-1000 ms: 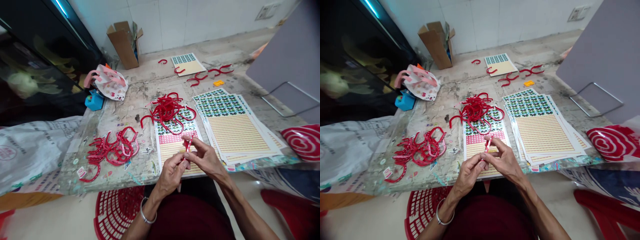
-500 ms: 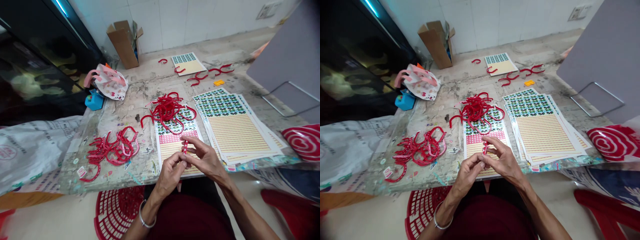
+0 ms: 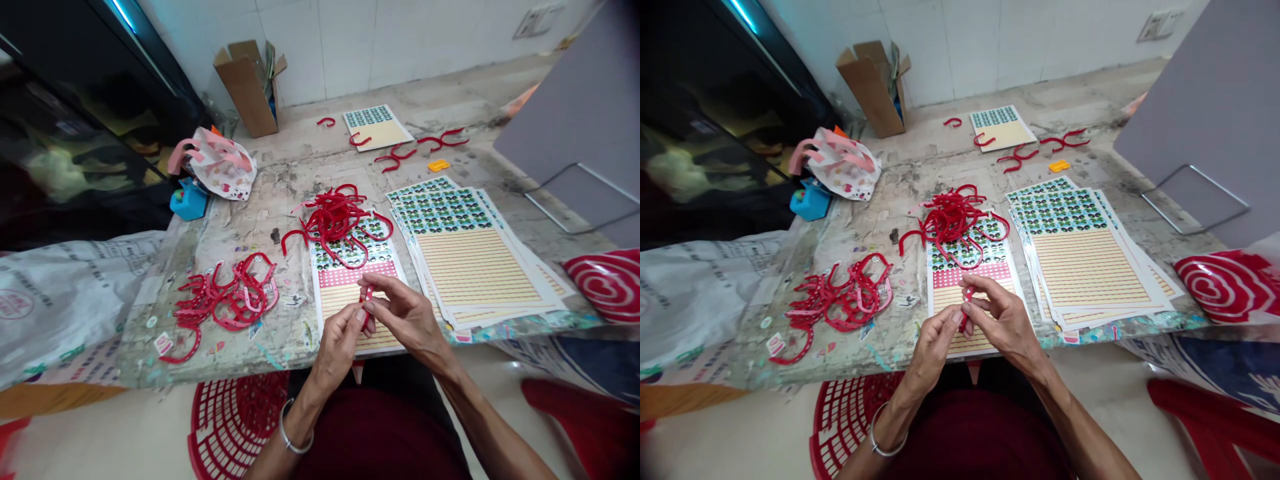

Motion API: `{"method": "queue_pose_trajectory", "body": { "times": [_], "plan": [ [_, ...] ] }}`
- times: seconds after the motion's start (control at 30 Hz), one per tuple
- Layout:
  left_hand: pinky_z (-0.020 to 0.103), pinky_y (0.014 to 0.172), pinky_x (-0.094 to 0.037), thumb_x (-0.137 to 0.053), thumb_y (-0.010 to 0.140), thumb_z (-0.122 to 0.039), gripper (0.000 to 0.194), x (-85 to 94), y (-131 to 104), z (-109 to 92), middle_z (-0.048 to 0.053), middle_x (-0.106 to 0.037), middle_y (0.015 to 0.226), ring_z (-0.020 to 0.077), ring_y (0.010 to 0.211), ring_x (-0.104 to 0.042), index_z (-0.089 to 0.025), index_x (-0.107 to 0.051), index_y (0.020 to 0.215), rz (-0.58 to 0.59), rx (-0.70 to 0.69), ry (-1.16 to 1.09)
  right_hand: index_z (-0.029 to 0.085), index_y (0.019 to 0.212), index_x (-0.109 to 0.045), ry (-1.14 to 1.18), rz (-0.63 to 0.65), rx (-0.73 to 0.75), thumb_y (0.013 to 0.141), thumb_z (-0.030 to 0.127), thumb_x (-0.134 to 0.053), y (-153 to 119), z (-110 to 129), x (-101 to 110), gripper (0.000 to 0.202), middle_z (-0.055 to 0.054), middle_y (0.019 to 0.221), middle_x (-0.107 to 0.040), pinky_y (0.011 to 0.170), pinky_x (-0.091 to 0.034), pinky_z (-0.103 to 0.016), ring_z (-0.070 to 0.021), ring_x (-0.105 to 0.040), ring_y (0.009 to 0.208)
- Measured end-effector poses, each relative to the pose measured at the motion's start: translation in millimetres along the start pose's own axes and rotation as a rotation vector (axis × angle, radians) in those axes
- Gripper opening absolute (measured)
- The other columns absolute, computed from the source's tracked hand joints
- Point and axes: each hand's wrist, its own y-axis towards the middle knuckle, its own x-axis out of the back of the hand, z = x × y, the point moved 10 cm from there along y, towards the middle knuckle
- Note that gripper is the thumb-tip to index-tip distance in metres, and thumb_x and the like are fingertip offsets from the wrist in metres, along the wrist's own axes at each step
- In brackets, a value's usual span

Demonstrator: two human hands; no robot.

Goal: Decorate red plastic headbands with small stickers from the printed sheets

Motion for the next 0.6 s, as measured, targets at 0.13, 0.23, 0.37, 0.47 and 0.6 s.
{"method": "queue_pose_trajectory", "body": {
  "times": [0.13, 0.23, 0.37, 0.47, 0.6],
  "plan": [
    [0.023, 0.069, -0.036, -0.039, 0.093, -0.028, 0.029, 1.4, 0.3, 1.2, 0.001, -0.047, 0.068, 0.0125, 0.069, -0.044, -0.014, -0.053, 0.071, -0.012, -0.004, 0.043, 0.024, 0.117, -0.055, -0.002, -0.033, -0.011, 0.079, 0.023, -0.063, 2.4, -2.4, 2.3, 0.039, -0.008, 0.108, -0.061, 0.078, -0.054, -0.030, -0.0180, -0.057, 0.100],
    [0.022, 0.066, -0.035, -0.041, 0.092, -0.026, 0.028, 5.1, 0.6, 2.7, 0.000, -0.047, 0.066, 0.0116, 0.066, -0.044, -0.014, -0.053, 0.070, -0.043, -0.014, 0.106, 0.022, 0.112, -0.056, 0.009, -0.071, -0.056, 0.077, 0.026, -0.065, 5.2, -5.7, 5.3, 0.037, -0.007, 0.100, -0.064, 0.069, -0.055, -0.028, -0.0171, -0.059, 0.092],
    [0.022, 0.066, -0.036, -0.042, 0.091, -0.026, 0.027, 8.9, -1.7, 7.7, 0.000, -0.050, 0.066, 0.0119, 0.066, -0.046, -0.014, -0.056, 0.072, -0.068, -0.012, 0.155, 0.020, 0.106, -0.058, 0.033, -0.099, -0.120, 0.075, 0.029, -0.067, 7.2, -9.2, 7.7, 0.033, -0.006, 0.088, -0.066, 0.064, -0.054, -0.026, -0.0158, -0.062, 0.081],
    [0.023, 0.066, -0.039, -0.040, 0.091, -0.029, 0.027, 11.8, -5.1, 12.8, 0.001, -0.053, 0.067, 0.0127, 0.067, -0.049, -0.014, -0.058, 0.079, -0.053, 0.001, 0.153, 0.020, 0.107, -0.058, 0.034, -0.042, -0.181, 0.078, 0.031, -0.064, 10.9, -19.9, 1.1, 0.032, -0.006, 0.088, -0.067, 0.070, -0.054, -0.028, -0.0156, -0.064, 0.080],
    [0.024, 0.069, -0.041, -0.036, 0.092, -0.030, 0.031, 50.8, -8.3, 10.2, 0.003, -0.056, 0.071, 0.0145, 0.071, -0.053, -0.015, -0.058, 0.076, -0.181, -0.027, 0.289, 0.019, 0.105, -0.059, -0.049, 0.050, -0.196, 0.082, 0.039, -0.056, 34.5, -39.8, -22.7, 0.031, -0.008, 0.096, -0.066, 0.069, -0.055, -0.031, -0.0175, -0.064, 0.082]
  ]
}}
